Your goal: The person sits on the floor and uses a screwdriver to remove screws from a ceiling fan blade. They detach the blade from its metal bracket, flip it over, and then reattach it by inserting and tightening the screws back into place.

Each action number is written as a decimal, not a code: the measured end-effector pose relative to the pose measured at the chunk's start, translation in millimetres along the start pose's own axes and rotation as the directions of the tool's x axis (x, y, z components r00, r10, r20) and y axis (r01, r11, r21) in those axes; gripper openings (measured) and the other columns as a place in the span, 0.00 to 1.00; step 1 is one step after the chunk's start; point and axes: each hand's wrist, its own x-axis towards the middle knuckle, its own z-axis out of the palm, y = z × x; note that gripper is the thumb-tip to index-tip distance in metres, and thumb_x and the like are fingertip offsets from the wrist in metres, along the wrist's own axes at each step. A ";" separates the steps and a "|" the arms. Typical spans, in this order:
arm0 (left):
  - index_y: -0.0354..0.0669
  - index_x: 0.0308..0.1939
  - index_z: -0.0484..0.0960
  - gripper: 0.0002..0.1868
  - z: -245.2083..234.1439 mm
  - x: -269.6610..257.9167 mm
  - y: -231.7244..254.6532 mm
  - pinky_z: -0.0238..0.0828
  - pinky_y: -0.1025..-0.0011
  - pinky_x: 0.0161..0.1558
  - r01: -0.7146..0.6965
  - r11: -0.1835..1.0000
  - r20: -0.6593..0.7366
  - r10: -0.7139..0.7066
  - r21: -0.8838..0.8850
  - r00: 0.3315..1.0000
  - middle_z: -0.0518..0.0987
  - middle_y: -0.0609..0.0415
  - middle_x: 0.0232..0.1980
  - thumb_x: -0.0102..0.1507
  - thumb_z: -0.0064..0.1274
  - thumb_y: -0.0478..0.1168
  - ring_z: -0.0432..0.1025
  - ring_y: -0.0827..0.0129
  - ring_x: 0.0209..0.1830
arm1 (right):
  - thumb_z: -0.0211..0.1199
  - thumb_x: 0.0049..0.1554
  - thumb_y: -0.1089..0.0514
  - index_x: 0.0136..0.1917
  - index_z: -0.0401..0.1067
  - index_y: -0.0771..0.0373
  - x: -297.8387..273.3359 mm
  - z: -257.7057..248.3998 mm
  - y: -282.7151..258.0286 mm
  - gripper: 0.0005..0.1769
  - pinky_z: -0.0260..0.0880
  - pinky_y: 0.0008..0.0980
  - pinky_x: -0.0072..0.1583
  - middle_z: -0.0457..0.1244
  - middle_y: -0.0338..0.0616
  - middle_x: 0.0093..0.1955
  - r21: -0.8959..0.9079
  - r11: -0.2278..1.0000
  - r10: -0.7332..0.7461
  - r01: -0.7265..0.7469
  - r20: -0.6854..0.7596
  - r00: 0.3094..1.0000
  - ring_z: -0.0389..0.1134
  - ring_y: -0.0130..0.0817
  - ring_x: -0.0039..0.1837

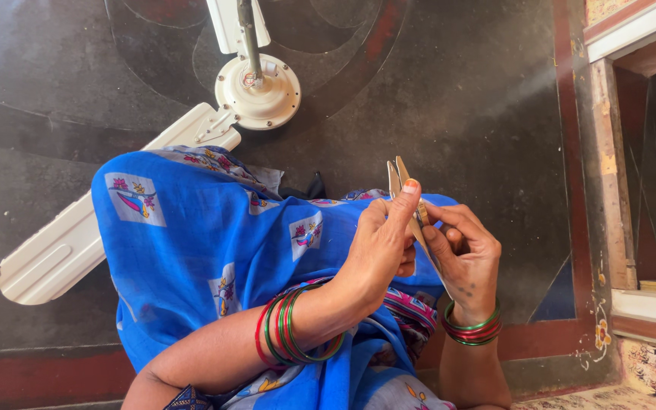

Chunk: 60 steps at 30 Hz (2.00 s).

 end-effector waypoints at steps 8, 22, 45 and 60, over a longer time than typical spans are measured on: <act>0.47 0.27 0.65 0.27 -0.3 0.2 0.5 0.43 0.77 0.19 -0.007 1.000 0.003 0.007 0.019 1.000 0.56 0.66 0.22 0.69 0.43 0.64 0.50 0.81 0.17 | 0.68 0.60 0.66 0.61 0.76 0.68 2.2 -1.6 -1.2 0.15 0.51 0.12 0.40 0.65 0.34 0.52 -0.035 0.999 -0.006 0.007 0.006 1.000 0.52 0.09 0.40; 0.47 0.27 0.64 0.28 -1.0 -0.3 2.5 0.43 0.77 0.19 -0.017 0.999 0.044 0.015 0.036 0.999 0.56 0.66 0.22 0.70 0.42 0.63 0.49 0.82 0.17 | 0.68 0.60 0.65 0.61 0.77 0.66 3.0 -4.5 -9.1 0.16 0.52 0.12 0.38 0.66 0.34 0.52 -0.172 0.982 -0.066 0.075 0.061 0.996 0.54 0.08 0.39; 0.45 0.37 0.75 0.18 -43.6 16.3 2.4 0.43 0.78 0.16 -0.013 0.993 -0.149 0.031 0.120 0.988 0.69 0.63 0.22 0.69 0.43 0.54 0.56 0.82 0.14 | 0.66 0.57 0.73 0.64 0.75 0.65 -6.1 31.0 6.4 0.22 0.62 0.18 0.39 0.65 0.39 0.54 -0.389 0.884 -0.257 0.260 0.059 0.965 0.57 0.14 0.36; 0.42 0.35 0.75 0.24 -59.8 20.2 0.4 0.41 0.79 0.16 -0.032 0.986 -0.072 0.044 0.162 0.996 0.67 0.63 0.22 0.71 0.42 0.59 0.53 0.84 0.15 | 0.66 0.59 0.71 0.64 0.75 0.66 -3.6 34.4 24.0 0.18 0.70 0.23 0.45 0.64 0.45 0.57 -0.356 0.882 -0.305 0.308 0.065 0.950 0.68 0.22 0.44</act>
